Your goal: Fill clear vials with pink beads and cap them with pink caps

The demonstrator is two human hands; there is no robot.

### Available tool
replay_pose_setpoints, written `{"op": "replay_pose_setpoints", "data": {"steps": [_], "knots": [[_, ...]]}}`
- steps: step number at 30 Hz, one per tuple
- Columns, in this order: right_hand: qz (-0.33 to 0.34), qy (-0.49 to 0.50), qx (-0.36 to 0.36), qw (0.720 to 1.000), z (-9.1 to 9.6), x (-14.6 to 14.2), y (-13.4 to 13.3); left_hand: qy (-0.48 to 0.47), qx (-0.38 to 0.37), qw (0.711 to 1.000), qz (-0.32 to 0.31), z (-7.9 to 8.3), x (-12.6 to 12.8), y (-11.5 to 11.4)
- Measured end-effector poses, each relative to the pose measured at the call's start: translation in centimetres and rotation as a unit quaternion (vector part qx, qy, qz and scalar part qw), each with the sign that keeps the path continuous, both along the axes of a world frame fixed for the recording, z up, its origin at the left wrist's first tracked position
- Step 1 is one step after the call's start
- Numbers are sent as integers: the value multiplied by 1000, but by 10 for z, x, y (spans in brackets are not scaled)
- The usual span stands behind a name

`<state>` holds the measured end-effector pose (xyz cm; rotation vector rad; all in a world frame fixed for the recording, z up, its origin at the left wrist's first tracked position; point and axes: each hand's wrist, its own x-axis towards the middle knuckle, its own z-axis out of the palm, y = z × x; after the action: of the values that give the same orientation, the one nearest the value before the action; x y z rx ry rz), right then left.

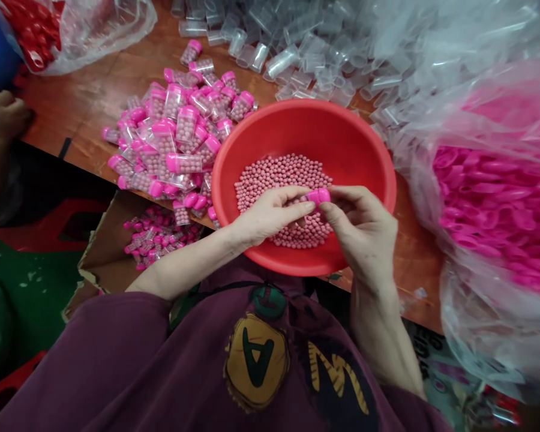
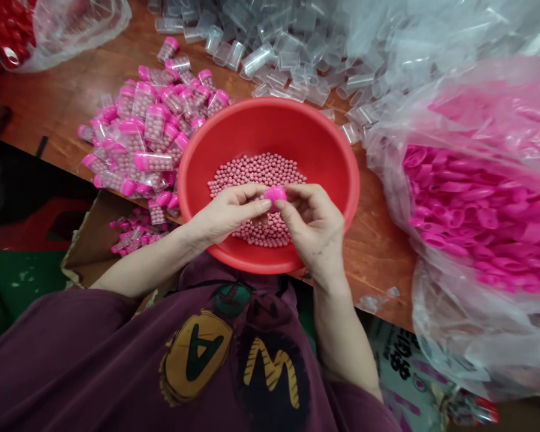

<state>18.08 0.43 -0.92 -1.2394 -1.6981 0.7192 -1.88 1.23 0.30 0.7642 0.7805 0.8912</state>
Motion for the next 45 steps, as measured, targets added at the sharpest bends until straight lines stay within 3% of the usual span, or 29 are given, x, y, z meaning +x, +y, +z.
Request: {"op": "replay_pose_setpoints", "data": {"steps": [5, 11, 18, 26, 29, 31, 33, 35, 36, 37, 38, 39, 40, 43, 45], "knots": [[8, -162, 39, 986, -7, -17, -13, 18, -23, 999, 32, 0, 6, 1], [-71, -301, 90, 947, -18, -35, -15, 77, 16, 996, 41, -5, 11, 1], [-54, -345, 137, 927, -8, -26, -8, 80, 18, 996, 26, -6, 12, -2], [-8, -353, 86, 932, -3, -29, -4, 95, 1, 995, 14, -12, 14, -4], [45, -322, 55, 944, 1, -24, -1, 100, 10, 995, 16, -2, 8, -1], [72, -278, 37, 957, 2, -10, 6, 127, 57, 989, 57, 9, -11, 8], [66, -246, 16, 967, 1, 7, 15, 199, 134, 961, 135, 18, -45, 25], [68, -255, -11, 964, -1, 19, 22, 325, 236, 886, 231, 21, -88, 45], [87, -271, -25, 958, -2, 19, 24, 410, 298, 813, 286, 19, -107, 55], [118, -291, -34, 949, -2, 15, 24, 485, 355, 720, 347, 17, -123, 62], [157, -314, -36, 936, -3, 7, 23, 525, 397, 656, 369, 14, -134, 67], [198, -341, -32, 919, -3, -5, 21, 549, 430, 630, 342, 11, -138, 69], [234, -369, -24, 899, -4, -19, 18, 559, 453, 634, 283, 9, -136, 67], [315, -432, -11, 845, -10, -59, 11, 540, 445, 714, 27, 8, -105, 51], [337, -423, -43, 840, -14, -70, 10, 519, 409, 741, -118, 10, -84, 38]]}}
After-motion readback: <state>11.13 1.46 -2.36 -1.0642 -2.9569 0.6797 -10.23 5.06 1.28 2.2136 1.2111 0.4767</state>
